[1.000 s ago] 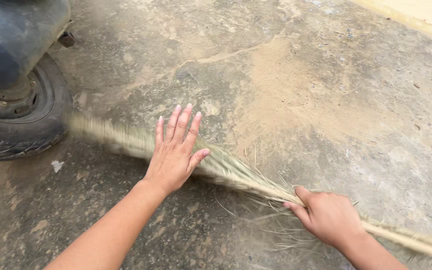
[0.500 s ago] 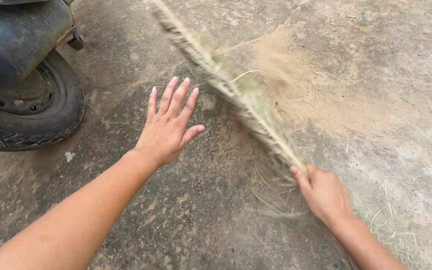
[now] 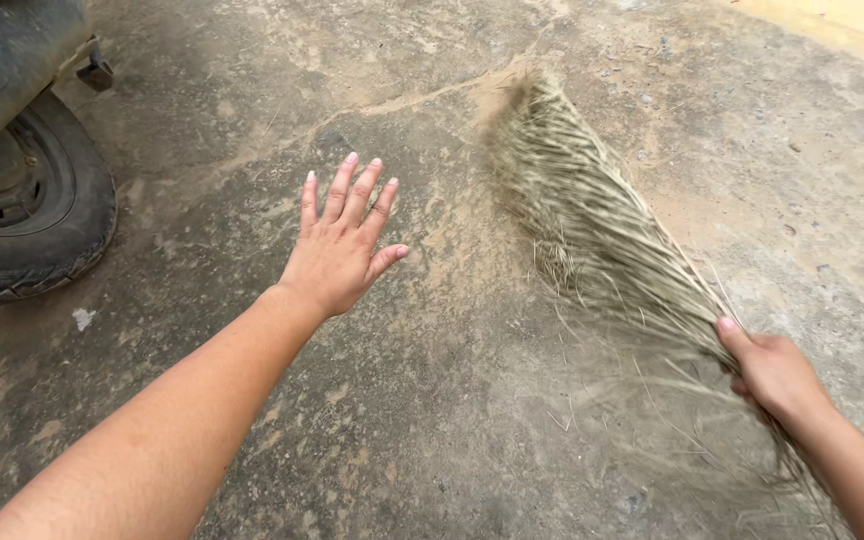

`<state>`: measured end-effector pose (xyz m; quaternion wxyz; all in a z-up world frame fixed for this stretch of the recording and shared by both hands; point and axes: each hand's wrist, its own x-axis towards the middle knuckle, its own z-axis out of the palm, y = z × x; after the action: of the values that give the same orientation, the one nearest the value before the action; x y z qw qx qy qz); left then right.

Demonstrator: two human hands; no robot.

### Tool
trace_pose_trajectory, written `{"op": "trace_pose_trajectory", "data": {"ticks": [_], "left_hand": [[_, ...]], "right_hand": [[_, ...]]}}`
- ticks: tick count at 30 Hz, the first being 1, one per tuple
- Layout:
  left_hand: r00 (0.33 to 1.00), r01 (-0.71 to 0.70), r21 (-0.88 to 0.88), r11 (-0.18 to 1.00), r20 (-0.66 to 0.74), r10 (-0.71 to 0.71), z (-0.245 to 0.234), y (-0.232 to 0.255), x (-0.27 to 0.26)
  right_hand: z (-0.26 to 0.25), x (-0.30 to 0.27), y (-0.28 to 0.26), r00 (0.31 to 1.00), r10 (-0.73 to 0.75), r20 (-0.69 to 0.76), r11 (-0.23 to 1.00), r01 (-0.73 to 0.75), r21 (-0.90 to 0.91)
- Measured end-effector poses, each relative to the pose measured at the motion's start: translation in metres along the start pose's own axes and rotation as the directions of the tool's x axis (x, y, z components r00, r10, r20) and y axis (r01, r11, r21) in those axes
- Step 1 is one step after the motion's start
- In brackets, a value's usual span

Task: The person sweeps the floor using a palm leaf broom, moving dirt and debris across the concrete surface.

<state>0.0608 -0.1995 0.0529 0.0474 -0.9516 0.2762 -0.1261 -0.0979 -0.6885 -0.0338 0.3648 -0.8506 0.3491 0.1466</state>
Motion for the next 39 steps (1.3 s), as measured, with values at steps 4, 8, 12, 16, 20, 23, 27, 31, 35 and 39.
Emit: {"op": "trace_pose_trajectory", "data": {"ticks": [4,8,12,16,20,23,27,31,35,39], "left_hand": [[0.994,0.098,-0.079,0.992,-0.037,-0.102,0.003,-0.009,0.006],[0.935,0.262,-0.223,0.939,-0.183,-0.304,0.000,-0.015,0.032],[0.809,0.516,-0.364,0.775,-0.092,-0.581,0.005,-0.008,0.051],[0.784,0.609,-0.338,0.718,0.118,-0.609,0.025,-0.002,0.033],[0.796,0.605,-0.275,0.748,0.220,-0.564,0.034,-0.011,0.015],[0.773,0.634,-0.309,0.708,0.251,-0.583,0.036,-0.025,0.011],[0.740,0.670,-0.343,0.659,0.233,-0.631,0.042,-0.025,0.016],[0.729,0.663,-0.425,0.616,0.180,-0.661,0.041,-0.010,0.029],[0.747,0.651,-0.418,0.633,0.210,-0.630,0.039,-0.012,0.035],[0.769,0.633,-0.389,0.670,0.210,-0.604,0.034,-0.029,0.026]], "right_hand": [[-0.002,-0.027,-0.095,0.971,-0.233,-0.053,0.970,0.228,-0.086],[0.008,-0.076,-0.144,0.916,-0.257,0.307,0.955,0.289,-0.061],[0.032,-0.086,-0.118,0.797,-0.093,0.597,0.962,0.227,-0.154],[0.037,-0.079,-0.018,0.874,0.088,0.478,0.991,-0.031,-0.127],[0.005,-0.055,0.046,0.982,0.111,0.154,0.994,-0.112,-0.006],[0.004,-0.052,0.051,0.994,0.080,-0.079,0.969,-0.058,0.241],[0.025,-0.079,0.044,0.993,0.006,0.115,0.928,-0.049,0.370],[0.012,-0.109,0.082,0.885,0.227,0.405,0.930,-0.321,0.178],[-0.028,-0.080,0.178,0.794,0.253,0.553,0.916,-0.380,0.126],[-0.072,-0.067,0.218,0.899,0.346,0.267,0.906,-0.394,0.155]]}}
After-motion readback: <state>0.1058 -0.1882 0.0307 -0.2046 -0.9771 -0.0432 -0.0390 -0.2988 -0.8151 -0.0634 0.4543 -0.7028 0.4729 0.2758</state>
